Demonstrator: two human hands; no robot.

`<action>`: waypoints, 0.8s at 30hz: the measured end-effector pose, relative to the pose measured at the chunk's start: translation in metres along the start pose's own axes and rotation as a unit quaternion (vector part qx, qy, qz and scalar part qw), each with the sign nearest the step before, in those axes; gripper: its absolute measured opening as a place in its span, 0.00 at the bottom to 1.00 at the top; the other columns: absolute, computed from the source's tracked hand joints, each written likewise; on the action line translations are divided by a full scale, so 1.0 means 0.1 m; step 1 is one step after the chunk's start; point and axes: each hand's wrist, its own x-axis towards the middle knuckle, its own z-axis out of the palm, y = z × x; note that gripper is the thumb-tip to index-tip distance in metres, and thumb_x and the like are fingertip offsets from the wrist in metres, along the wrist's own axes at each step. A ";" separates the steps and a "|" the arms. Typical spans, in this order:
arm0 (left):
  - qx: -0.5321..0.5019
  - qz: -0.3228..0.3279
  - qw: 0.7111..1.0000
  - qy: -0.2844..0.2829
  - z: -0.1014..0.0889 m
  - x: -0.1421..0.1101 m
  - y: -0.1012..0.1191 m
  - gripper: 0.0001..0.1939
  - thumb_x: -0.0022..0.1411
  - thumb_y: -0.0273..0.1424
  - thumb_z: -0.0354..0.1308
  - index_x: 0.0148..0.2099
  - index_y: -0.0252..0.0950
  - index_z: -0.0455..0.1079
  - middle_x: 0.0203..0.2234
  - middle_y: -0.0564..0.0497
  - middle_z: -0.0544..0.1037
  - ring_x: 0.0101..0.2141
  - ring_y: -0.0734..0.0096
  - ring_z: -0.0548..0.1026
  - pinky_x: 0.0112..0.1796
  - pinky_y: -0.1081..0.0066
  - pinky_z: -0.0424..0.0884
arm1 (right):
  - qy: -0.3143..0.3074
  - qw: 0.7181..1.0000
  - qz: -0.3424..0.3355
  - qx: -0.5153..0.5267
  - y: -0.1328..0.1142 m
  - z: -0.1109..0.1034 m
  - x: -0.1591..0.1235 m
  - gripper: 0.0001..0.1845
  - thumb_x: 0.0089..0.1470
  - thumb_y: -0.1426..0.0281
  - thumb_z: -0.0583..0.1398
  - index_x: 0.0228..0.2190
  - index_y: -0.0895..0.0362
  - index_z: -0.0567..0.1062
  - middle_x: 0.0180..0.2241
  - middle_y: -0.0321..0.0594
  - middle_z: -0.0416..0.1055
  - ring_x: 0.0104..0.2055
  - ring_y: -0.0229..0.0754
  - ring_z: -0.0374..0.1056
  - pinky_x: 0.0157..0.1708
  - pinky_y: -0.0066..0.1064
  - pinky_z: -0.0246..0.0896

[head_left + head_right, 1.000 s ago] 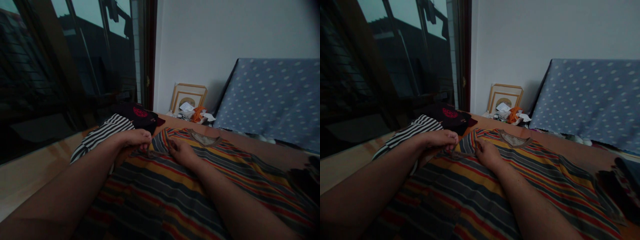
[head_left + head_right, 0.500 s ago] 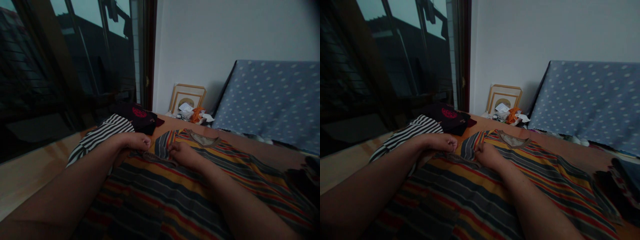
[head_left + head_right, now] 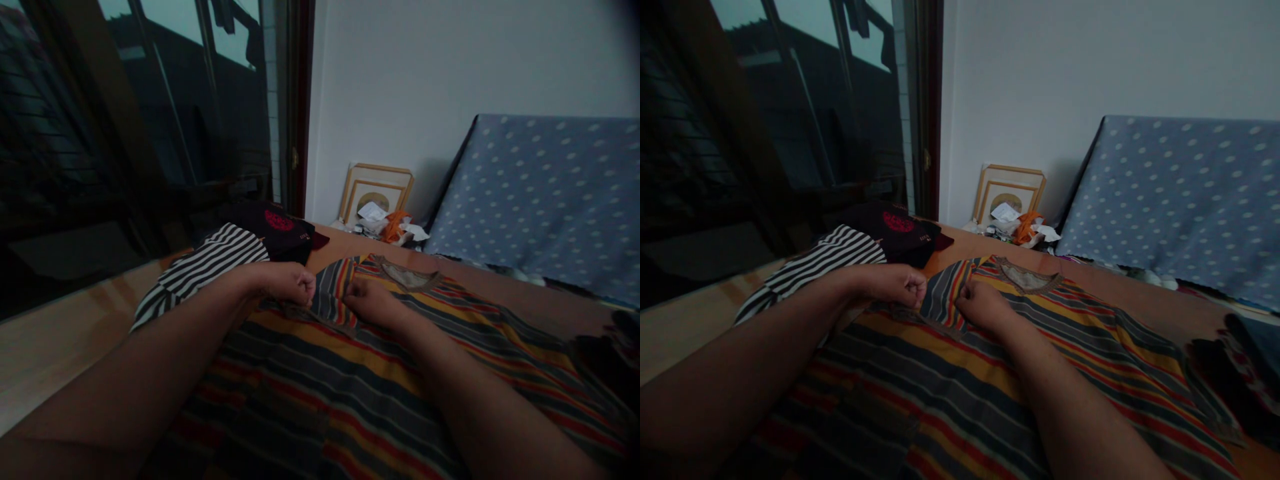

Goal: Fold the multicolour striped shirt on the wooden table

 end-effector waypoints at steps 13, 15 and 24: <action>0.102 0.051 0.992 -0.057 0.08 0.18 -0.08 0.20 0.53 0.46 0.66 0.41 0.38 0.70 0.28 0.55 0.73 0.27 0.74 0.70 0.25 0.75 0.63 | 0.012 0.981 0.068 -0.180 -0.14 -0.04 -0.08 0.15 0.59 0.57 0.56 0.39 0.53 0.76 0.38 0.43 0.77 0.37 0.44 0.70 0.33 0.31 0.53; 0.109 0.031 0.989 -0.093 0.10 0.19 -0.12 0.24 0.50 0.46 0.68 0.44 0.39 0.68 0.31 0.55 0.74 0.27 0.73 0.71 0.25 0.75 0.65 | 0.013 0.981 0.077 -0.178 -0.13 -0.04 -0.08 0.15 0.59 0.57 0.57 0.39 0.54 0.76 0.38 0.43 0.77 0.37 0.44 0.71 0.33 0.31 0.53; 0.162 0.118 0.977 -0.078 0.23 0.10 0.18 0.20 0.55 0.47 0.64 0.43 0.39 0.69 0.32 0.55 0.74 0.32 0.71 0.72 0.29 0.74 0.65 | 0.046 0.997 0.059 -0.023 0.05 -0.05 0.02 0.10 0.55 0.64 0.61 0.37 0.54 0.79 0.33 0.37 0.77 0.35 0.40 0.71 0.35 0.27 0.59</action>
